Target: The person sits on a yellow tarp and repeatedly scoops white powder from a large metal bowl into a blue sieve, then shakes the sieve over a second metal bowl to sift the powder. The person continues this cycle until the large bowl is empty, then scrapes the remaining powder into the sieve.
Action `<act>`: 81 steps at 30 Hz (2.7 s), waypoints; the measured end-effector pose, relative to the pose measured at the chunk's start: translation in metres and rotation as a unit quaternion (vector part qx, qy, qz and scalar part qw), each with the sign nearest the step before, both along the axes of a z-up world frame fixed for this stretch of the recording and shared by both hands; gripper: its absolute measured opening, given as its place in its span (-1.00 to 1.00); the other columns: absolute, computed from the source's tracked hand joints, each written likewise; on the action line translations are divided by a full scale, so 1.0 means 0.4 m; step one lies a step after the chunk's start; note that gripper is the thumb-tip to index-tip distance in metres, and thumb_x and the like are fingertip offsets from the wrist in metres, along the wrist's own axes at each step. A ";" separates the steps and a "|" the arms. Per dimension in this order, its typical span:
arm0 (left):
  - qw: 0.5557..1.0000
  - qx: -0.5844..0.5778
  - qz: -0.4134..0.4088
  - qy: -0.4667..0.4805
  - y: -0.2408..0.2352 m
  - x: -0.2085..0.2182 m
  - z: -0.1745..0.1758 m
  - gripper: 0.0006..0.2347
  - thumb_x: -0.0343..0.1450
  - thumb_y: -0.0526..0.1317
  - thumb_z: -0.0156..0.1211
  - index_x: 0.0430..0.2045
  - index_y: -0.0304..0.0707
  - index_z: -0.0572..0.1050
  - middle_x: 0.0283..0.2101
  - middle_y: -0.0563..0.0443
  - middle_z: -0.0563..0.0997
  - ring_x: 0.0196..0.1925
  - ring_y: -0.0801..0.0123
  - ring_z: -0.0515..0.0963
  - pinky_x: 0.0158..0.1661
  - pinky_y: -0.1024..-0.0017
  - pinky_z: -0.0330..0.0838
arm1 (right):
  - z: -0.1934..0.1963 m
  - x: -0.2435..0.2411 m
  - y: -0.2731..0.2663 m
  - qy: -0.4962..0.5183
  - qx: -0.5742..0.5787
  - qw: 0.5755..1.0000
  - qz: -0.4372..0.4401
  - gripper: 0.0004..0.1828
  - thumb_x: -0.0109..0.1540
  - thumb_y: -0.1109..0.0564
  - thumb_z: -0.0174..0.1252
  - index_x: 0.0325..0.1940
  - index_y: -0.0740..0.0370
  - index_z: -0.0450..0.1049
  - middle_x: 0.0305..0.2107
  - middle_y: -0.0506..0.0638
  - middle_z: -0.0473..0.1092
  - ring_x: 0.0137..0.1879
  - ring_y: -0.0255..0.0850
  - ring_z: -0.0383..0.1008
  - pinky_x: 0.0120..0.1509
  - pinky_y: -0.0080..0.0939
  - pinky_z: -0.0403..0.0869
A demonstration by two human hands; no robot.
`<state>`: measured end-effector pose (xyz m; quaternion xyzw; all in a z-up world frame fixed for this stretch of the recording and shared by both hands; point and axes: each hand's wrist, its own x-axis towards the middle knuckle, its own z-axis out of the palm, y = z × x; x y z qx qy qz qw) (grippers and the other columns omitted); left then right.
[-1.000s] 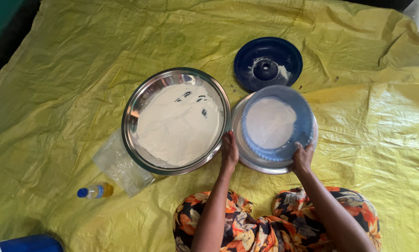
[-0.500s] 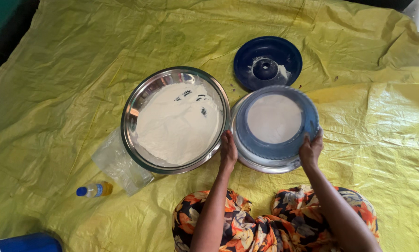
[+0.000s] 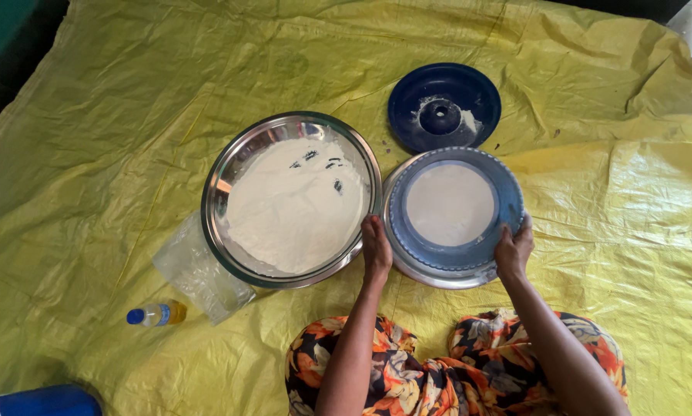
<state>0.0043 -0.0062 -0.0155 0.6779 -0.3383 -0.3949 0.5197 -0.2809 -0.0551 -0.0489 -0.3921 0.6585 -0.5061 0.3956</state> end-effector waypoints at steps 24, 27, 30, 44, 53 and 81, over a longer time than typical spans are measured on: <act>0.989 0.017 0.047 0.142 -0.015 0.018 -0.048 -0.29 0.51 0.35 -0.34 0.31 -0.33 0.17 0.12 0.05 0.35 0.08 0.41 0.37 0.11 0.34 0.25 | 0.007 0.029 0.041 0.001 0.126 0.992 0.004 -0.31 0.30 0.35 -0.08 0.53 0.32 -0.02 0.10 0.39 0.33 -0.09 0.13 0.51 -0.06 0.12 0.65; 0.982 0.049 0.028 0.180 -0.008 0.025 -0.047 -0.29 0.56 0.36 -0.34 0.41 -0.29 0.07 0.17 0.08 0.24 0.14 0.45 0.23 0.14 0.35 0.14 | 0.002 0.036 0.058 0.011 0.149 0.989 0.002 -0.29 0.31 0.34 -0.07 0.55 0.31 -0.05 0.11 0.41 0.34 -0.10 0.21 0.50 -0.07 0.14 0.63; 0.968 0.110 0.067 0.216 -0.007 0.031 -0.027 -0.31 0.49 0.34 -0.31 0.31 -0.24 0.23 -0.06 -0.16 0.44 -0.15 0.25 0.40 -0.08 0.28 0.33 | 0.004 0.037 0.060 -0.023 0.077 0.997 -0.008 -0.33 0.28 0.36 -0.06 0.50 0.34 0.04 0.09 0.39 0.37 -0.03 0.06 0.55 -0.04 0.00 0.66; 0.978 0.041 0.084 0.188 -0.031 0.037 0.012 -0.33 0.48 0.33 -0.31 0.31 -0.21 0.23 -0.01 -0.08 0.44 -0.13 0.32 0.46 -0.06 0.33 0.39 | 0.053 0.017 0.030 -0.031 0.006 0.999 0.034 -0.56 0.32 0.35 -0.02 0.31 0.37 0.22 -0.04 0.28 0.44 -0.20 -0.10 0.51 -0.25 -0.17 0.51; 0.969 -0.025 0.114 0.216 -0.059 0.077 0.076 -0.35 0.48 0.33 -0.32 0.32 -0.13 0.23 0.06 -0.04 0.47 -0.04 0.34 0.47 -0.03 0.32 0.34 | 0.132 -0.057 -0.230 0.188 -0.036 0.981 0.016 -0.52 0.34 0.30 0.08 0.36 0.34 0.26 -0.02 0.35 0.45 -0.07 0.09 0.54 -0.08 0.05 0.50; 0.955 -0.069 0.141 0.250 -0.097 0.130 0.139 -0.36 0.50 0.31 -0.40 0.32 -0.13 0.26 0.12 -0.07 0.52 0.07 0.29 0.51 0.09 0.26 0.36 | 0.373 0.221 -0.721 0.576 -0.127 0.795 0.142 -0.57 0.40 0.42 -0.08 0.37 0.38 0.29 0.36 0.64 0.10 -0.08 0.44 0.47 -0.14 0.32 0.50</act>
